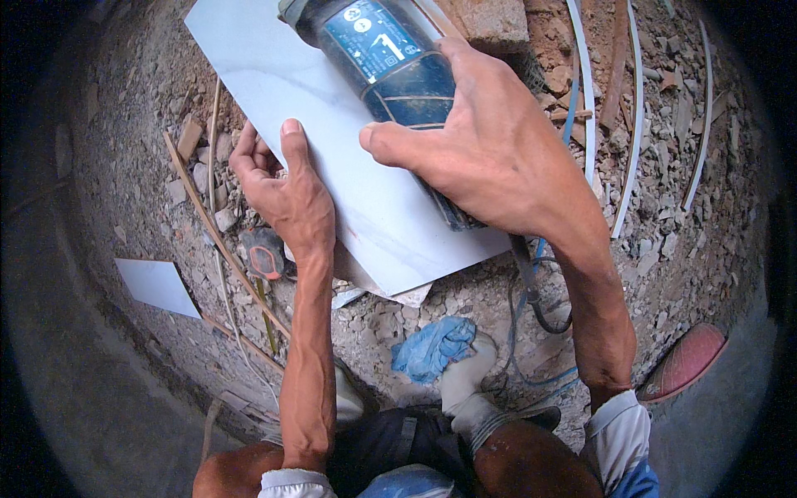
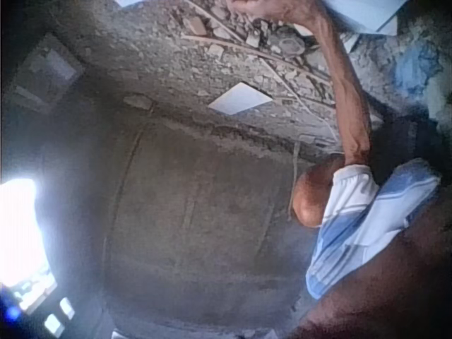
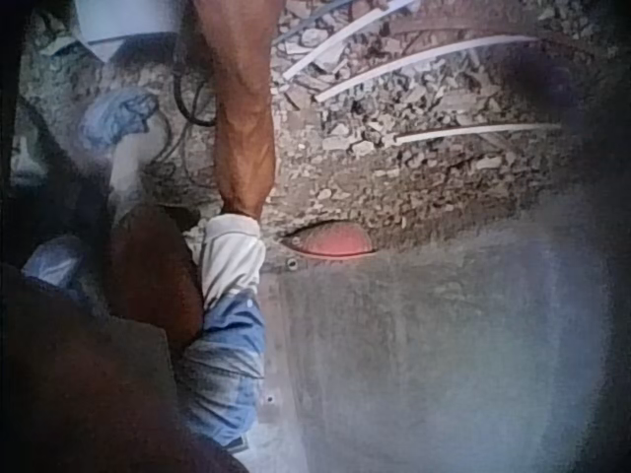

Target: The person marks a tile using a guide and a pencil, then grinds the edge of the tile using an angle grinder.

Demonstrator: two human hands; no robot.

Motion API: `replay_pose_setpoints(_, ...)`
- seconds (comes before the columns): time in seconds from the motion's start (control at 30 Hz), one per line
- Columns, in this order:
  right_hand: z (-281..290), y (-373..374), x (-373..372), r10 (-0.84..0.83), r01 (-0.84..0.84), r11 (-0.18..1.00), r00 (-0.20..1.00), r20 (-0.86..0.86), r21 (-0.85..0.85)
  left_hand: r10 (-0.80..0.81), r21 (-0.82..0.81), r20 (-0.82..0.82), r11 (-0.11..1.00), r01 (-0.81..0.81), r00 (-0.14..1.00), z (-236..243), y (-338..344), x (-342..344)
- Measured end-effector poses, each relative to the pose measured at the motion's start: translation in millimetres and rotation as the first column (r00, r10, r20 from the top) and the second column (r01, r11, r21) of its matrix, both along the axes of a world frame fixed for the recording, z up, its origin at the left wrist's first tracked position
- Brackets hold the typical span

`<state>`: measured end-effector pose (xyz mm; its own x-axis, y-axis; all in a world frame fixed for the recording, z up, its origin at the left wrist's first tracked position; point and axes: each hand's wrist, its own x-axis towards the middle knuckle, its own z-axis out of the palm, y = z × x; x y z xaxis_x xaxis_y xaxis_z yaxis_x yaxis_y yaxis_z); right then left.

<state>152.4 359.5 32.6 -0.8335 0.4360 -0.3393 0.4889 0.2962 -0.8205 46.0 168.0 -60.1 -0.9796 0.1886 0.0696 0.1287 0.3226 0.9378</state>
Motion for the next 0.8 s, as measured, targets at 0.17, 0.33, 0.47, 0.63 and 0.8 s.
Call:
replay_pose_setpoints(0.17,5.4,0.6,4.0,0.01,-0.009,0.997,1.0,0.011,-0.072,-0.002,0.003,0.009,1.0,0.002,1.0,-0.5,0.2,1.1)
replay_pose_setpoints(0.33,5.3,-1.3,8.9,0.012,-0.012,0.999,1.0,-0.012,-0.033,0.0,-0.003,0.003,1.0,0.0,1.0,2.6,1.8,2.1)
replay_pose_setpoints(0.47,5.6,-3.0,11.6,0.009,-0.009,0.998,1.0,0.001,-0.057,-0.011,-0.024,-0.019,1.0,0.01,1.0,1.0,-0.8,0.7)
replay_pose_setpoints(0.63,6.8,-3.5,14.8,0.012,-0.01,0.997,0.999,0.03,-0.073,-0.014,-0.037,-0.01,0.999,0.014,1.0,-1.1,-3.2,-1.0)
replay_pose_setpoints(0.8,8.3,-4.2,16.0,0.005,-0.002,0.997,0.999,0.043,-0.072,-0.02,-0.036,-0.02,0.999,0.019,1.0,-1.5,-3.5,-0.7)
